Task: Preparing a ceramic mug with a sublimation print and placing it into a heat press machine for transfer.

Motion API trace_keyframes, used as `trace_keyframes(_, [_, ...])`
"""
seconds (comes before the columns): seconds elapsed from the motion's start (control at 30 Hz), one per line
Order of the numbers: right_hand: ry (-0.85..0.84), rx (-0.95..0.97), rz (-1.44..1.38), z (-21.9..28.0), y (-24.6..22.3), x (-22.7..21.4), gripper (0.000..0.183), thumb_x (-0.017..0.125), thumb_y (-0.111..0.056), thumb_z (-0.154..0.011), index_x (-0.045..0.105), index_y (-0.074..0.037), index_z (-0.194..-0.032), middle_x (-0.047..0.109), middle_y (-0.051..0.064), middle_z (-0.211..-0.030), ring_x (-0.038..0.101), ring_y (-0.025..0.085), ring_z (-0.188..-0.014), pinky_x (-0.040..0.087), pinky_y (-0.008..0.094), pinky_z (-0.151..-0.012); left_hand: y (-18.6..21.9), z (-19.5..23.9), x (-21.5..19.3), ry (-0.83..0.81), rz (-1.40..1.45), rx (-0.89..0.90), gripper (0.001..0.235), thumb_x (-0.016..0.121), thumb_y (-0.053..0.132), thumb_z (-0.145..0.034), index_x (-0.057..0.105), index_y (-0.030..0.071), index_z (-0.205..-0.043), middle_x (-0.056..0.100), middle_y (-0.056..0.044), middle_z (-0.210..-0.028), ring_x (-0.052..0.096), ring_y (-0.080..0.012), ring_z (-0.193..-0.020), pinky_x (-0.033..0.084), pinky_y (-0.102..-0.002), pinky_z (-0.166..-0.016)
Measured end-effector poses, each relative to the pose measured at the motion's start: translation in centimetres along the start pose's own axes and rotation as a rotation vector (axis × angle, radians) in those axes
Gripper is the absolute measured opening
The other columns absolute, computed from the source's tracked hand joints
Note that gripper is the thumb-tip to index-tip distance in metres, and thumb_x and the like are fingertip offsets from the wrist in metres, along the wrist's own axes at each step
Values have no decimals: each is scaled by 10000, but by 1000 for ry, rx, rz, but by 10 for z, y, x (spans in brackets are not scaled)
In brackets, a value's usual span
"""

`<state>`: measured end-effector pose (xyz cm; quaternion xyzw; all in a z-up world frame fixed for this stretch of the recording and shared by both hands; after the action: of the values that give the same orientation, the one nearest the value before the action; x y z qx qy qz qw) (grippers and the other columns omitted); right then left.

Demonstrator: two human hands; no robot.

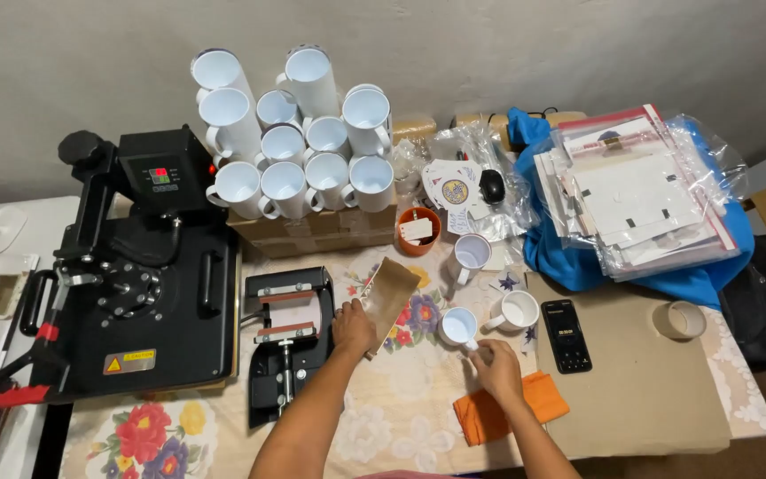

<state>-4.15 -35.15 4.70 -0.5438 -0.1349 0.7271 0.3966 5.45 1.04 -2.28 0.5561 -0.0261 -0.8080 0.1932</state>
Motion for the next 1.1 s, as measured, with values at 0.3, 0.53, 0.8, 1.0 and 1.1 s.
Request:
trace_keyframes(0.3, [56, -259, -92, -16, 4, 14, 326, 784, -241, -1027, 797, -54, -1295, 780, 94, -1442, 721, 296, -1358, 549, 443, -1196, -4, -28, 13, 59, 80, -40, 781, 788, 379, -1008, 439, 98, -1647, 603, -173, -1578, 523, -416, -1487, 424, -595, -1191])
trace_keyframes(0.53, [62, -365, -91, 0, -33, -8, 221, 765, -171, -1019, 772, -44, -1199, 752, 74, -1481, 715, 282, -1341, 554, 449, -1183, 4, -39, -3, 12, 210, -118, 517, 691, 279, -994, 575, 63, -1449, 747, -226, -1351, 664, -476, -1294, 534, -576, -1108])
trace_keyframes(0.8, [43, -485, -189, 22, -62, -25, 229, 824, -231, -986, 815, -45, -1120, 771, 103, -1364, 751, 267, -1255, 690, 397, -1037, 13, -33, 5, -210, 544, -94, 76, 788, 284, -989, 769, 236, -1044, 754, -4, -902, 700, -230, -885, 502, -362, -811])
trace_keyframes(1.0, [38, -625, -231, 44, -107, -46, 240, 846, -228, -980, 803, -61, -1147, 689, 151, -1433, 733, 290, -1288, 709, 399, -1045, 43, 29, -69, -255, 744, 63, 90, 712, 126, -1118, 783, 134, -1064, 812, -69, -951, 697, -189, -571, 565, -348, -605])
trace_keyframes(1.1, [132, -751, -187, 60, -135, -59, 207, 837, -267, -993, 794, -67, -1029, 599, 208, -1567, 625, 400, -1453, 553, 520, -1161, 47, 51, -98, -154, 692, 251, 182, 727, 136, -1091, 850, 138, -1225, 884, -45, -1228, 823, -229, -1087, 600, -349, -969])
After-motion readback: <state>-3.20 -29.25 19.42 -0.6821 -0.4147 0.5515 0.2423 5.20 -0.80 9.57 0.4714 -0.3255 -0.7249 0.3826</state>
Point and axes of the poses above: each hand's wrist, its own z-axis away from the middle knuckle, its own x-axis out of the palm, y = z × x, the point moved 6 cm from there along -z, towards the middle knuckle
